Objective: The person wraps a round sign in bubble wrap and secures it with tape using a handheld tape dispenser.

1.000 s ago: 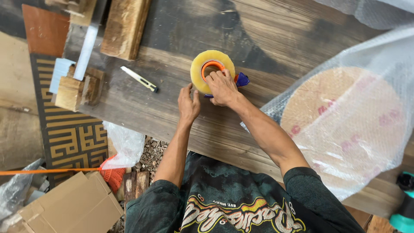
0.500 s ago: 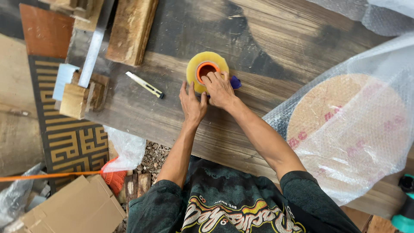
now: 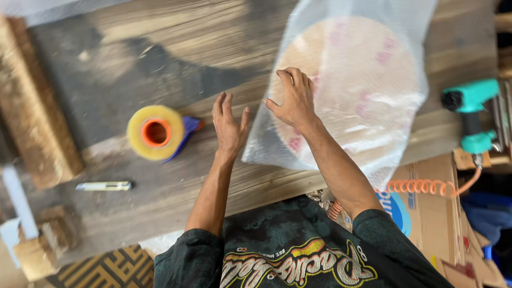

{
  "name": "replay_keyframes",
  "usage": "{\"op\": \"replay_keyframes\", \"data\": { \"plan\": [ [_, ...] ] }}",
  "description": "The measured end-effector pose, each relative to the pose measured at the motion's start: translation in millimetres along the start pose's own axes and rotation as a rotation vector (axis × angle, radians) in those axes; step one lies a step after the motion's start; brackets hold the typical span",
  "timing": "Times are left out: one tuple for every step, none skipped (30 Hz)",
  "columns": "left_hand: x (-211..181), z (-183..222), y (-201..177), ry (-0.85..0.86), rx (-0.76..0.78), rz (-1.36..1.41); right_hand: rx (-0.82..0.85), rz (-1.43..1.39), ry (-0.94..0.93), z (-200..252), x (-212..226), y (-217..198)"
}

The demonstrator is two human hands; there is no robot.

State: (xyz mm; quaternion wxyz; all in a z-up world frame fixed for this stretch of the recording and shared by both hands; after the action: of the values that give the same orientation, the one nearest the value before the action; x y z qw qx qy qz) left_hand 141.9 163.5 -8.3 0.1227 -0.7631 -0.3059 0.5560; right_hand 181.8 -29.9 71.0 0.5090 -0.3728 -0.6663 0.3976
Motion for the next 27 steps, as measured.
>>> {"op": "replay_keyframes", "data": {
  "plan": [
    [-10, -4, 16, -0.019, 0.061, 0.035, -0.009, 0.003, 0.062, 5, -22, -9],
    [-21, -8, 32, -0.038, 0.123, 0.068, -0.019, 0.005, 0.124, 10, -44, -18],
    [-31, -14, 45, -0.021, 0.137, 0.077, -0.034, 0.011, 0.141, 15, -64, -27],
    [-39, -20, 61, -0.047, 0.18, 0.075, -0.062, 0.021, 0.173, 19, -84, -36],
    [-45, -23, 75, -0.078, 0.224, 0.069, -0.086, 0.028, 0.203, 26, -104, -43],
    [-50, -29, 88, -0.065, 0.237, 0.074, -0.096, 0.031, 0.219, 29, -123, -53],
    [-52, -33, 103, -0.092, 0.277, 0.051, -0.138, 0.058, 0.25, 33, -144, -64],
    [-54, -37, 117, -0.117, 0.317, 0.027, -0.179, 0.084, 0.281, 36, -164, -76],
    [-55, -44, 131, -0.108, 0.324, 0.031, -0.186, 0.088, 0.29, 39, -183, -84],
    [-58, -52, 142, -0.062, 0.301, -0.031, -0.228, 0.115, 0.321, 42, -203, -94],
    [-60, -58, 153, -0.019, 0.277, -0.094, -0.266, 0.141, 0.352, 45, -222, -104],
    [-66, -63, 160, -0.013, 0.283, -0.092, -0.27, 0.143, 0.359, 49, -240, -108],
    [-70, -70, 167, -0.015, 0.281, -0.133, -0.252, 0.15, 0.393, 50, -259, -110],
    [-73, -78, 172, -0.017, 0.278, -0.174, -0.235, 0.158, 0.426, 51, -278, -111],
    [-71, -83, 184, -0.013, 0.279, -0.173, -0.238, 0.159, 0.429, 52, -287, -114],
    [-66, -88, 195, -0.023, 0.293, -0.249, -0.216, 0.155, 0.436, 51, -297, -115],
    [-59, -93, 205, -0.034, 0.304, -0.326, -0.192, 0.151, 0.44, 50, -305, -115],
    [-80, -98, 205, -0.032, 0.303, -0.325, -0.195, 0.151, 0.44, 48, -310, -116],
    [-101, -101, 205, -0.012, 0.324, -0.375, -0.158, 0.142, 0.433, 45, -314, -114],
    [-121, -104, 204, 0.009, 0.346, -0.424, -0.122, 0.133, 0.427, 42, -318, -111],
    [-131, -107, 212, 0.007, 0.345, -0.429, -0.121, 0.128, 0.425, 38, -318, -112],
    [-141, -107, 224, 0.031, 0.423, -0.483, -0.099, 0.117, 0.421, 33, -318, -112],
    [-150, -108, 236, 0.054, 0.498, -0.536, -0.078, 0.106, 0.416, 28, -318, -113],
    [-147, -108, 246, 0.052, 0.495, -0.54, -0.078, 0.103, 0.412, 23, -322, -112],
    [-147, -110, 255, 0.086, 0.466, -0.524, -0.056, 0.101, 0.409, 18, -325, -110],
    [-147, -111, 263, 0.121, 0.437, -0.508, -0.035, 0.099, 0.406, 14, -328, -108],
    [-151, -119, 264, 0.121, 0.434, -0.511, -0.037, 0.096, 0.403, 11, -332, -106]
  ]
}}
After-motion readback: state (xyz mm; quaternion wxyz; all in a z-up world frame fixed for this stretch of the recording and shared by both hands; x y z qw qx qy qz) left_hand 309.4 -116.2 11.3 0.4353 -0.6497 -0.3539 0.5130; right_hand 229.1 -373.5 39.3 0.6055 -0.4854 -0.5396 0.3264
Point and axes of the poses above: each hand's wrist, its own z-axis away from the middle knuckle, its own y-axis out of the palm, x = y × z, the point moved 7 cm from there along -z, towards the middle knuckle, and after that the axes turned 2 degrees about -x, right-handed, at the moved point
